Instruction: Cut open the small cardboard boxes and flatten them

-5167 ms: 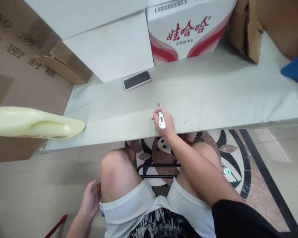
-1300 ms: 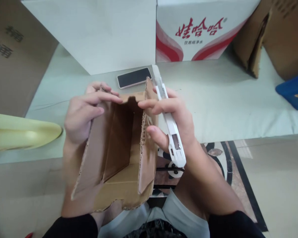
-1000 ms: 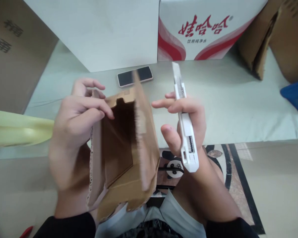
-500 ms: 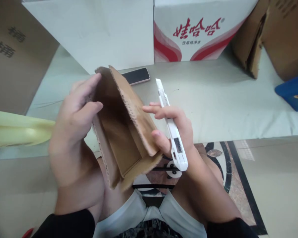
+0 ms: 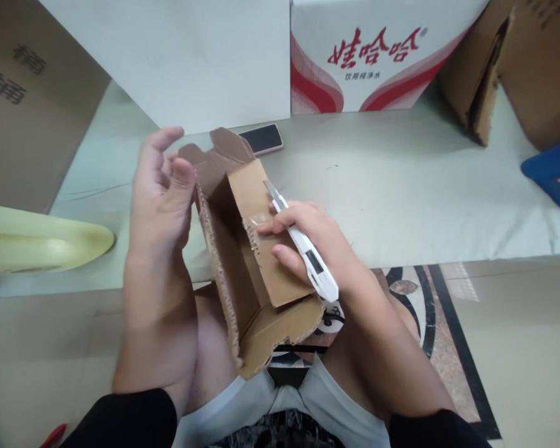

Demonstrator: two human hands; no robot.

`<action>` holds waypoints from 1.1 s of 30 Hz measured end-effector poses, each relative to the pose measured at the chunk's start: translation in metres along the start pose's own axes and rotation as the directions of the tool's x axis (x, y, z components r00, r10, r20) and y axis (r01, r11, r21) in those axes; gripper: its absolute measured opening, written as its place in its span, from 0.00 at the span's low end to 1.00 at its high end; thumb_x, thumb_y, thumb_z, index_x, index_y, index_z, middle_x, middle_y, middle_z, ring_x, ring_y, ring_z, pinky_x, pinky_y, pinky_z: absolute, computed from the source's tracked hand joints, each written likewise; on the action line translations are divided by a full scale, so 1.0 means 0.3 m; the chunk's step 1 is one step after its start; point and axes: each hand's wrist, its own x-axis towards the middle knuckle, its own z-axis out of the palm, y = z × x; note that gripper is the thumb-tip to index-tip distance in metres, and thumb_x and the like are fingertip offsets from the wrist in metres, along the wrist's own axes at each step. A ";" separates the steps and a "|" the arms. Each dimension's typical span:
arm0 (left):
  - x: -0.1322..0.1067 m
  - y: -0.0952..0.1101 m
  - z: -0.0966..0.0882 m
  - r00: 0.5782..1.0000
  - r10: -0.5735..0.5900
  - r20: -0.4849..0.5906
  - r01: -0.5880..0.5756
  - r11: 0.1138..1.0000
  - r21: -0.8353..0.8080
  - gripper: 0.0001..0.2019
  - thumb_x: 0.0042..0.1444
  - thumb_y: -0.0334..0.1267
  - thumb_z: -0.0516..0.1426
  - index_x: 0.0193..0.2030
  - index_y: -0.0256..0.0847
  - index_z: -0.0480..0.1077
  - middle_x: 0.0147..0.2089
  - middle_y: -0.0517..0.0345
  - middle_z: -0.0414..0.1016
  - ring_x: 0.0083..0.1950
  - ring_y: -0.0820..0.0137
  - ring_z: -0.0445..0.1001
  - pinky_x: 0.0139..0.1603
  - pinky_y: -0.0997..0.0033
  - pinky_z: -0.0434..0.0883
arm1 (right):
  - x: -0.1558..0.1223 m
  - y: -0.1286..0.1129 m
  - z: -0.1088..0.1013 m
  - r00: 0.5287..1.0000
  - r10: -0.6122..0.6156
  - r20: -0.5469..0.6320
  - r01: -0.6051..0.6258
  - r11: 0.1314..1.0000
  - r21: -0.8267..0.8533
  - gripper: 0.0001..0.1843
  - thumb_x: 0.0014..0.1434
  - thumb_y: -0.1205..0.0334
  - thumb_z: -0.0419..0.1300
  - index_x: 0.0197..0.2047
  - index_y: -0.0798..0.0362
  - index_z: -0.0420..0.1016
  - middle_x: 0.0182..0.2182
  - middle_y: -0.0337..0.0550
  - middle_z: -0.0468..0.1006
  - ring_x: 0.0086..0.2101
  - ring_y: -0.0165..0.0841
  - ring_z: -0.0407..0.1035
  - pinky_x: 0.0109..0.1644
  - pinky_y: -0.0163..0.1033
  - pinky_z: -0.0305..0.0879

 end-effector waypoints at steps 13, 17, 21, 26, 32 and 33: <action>0.021 -0.045 0.020 0.998 -0.035 0.059 0.035 0.999 0.004 0.41 0.50 0.64 0.73 0.63 0.51 0.61 0.59 0.55 0.73 0.59 0.57 0.75 0.62 0.53 0.75 | -0.083 -0.004 -0.109 0.963 -0.091 0.255 -0.025 0.908 0.419 0.32 0.51 0.45 0.80 0.52 0.43 0.70 0.58 0.45 0.85 0.70 0.45 0.68 0.72 0.57 0.69; 0.029 -0.069 0.027 1.000 0.010 -0.001 -0.010 1.000 -0.009 0.37 0.53 0.61 0.73 0.60 0.47 0.64 0.54 0.59 0.75 0.56 0.60 0.75 0.61 0.53 0.73 | -0.082 -0.047 -0.087 0.983 0.111 0.143 -0.149 0.946 0.288 0.24 0.55 0.48 0.78 0.46 0.45 0.72 0.56 0.46 0.85 0.62 0.45 0.77 0.67 0.54 0.74; 0.017 -0.052 0.055 0.990 -0.023 -0.140 0.003 0.990 -0.140 0.21 0.59 0.57 0.68 0.48 0.44 0.73 0.47 0.60 0.79 0.50 0.63 0.76 0.59 0.51 0.73 | -0.078 -0.013 -0.049 0.980 0.198 0.000 -0.190 0.945 0.265 0.26 0.54 0.50 0.79 0.47 0.45 0.70 0.62 0.46 0.81 0.66 0.46 0.73 0.71 0.54 0.70; 0.006 -0.045 0.058 0.996 0.036 -0.077 -0.047 0.989 -0.139 0.13 0.65 0.51 0.61 0.41 0.44 0.76 0.49 0.55 0.82 0.57 0.60 0.79 0.66 0.46 0.72 | -0.060 0.002 -0.032 0.961 0.273 -0.038 -0.253 0.929 0.272 0.29 0.54 0.47 0.78 0.51 0.44 0.68 0.64 0.47 0.79 0.67 0.47 0.72 0.71 0.54 0.68; 0.005 -0.076 0.045 0.999 -0.015 -0.047 0.014 1.000 -0.028 0.15 0.60 0.54 0.66 0.42 0.48 0.75 0.53 0.53 0.82 0.59 0.57 0.80 0.66 0.48 0.75 | -0.010 -0.055 -0.044 0.996 0.083 0.027 -0.087 0.963 0.254 0.21 0.57 0.51 0.76 0.46 0.44 0.71 0.52 0.40 0.86 0.63 0.43 0.75 0.67 0.49 0.70; 0.004 -0.077 0.046 0.999 0.000 -0.039 -0.002 0.999 -0.037 0.19 0.58 0.59 0.66 0.46 0.48 0.74 0.55 0.53 0.81 0.59 0.56 0.79 0.65 0.48 0.75 | -0.007 -0.060 -0.046 0.998 0.035 0.044 -0.045 0.966 0.255 0.20 0.58 0.48 0.75 0.45 0.44 0.71 0.48 0.39 0.87 0.61 0.43 0.76 0.67 0.50 0.70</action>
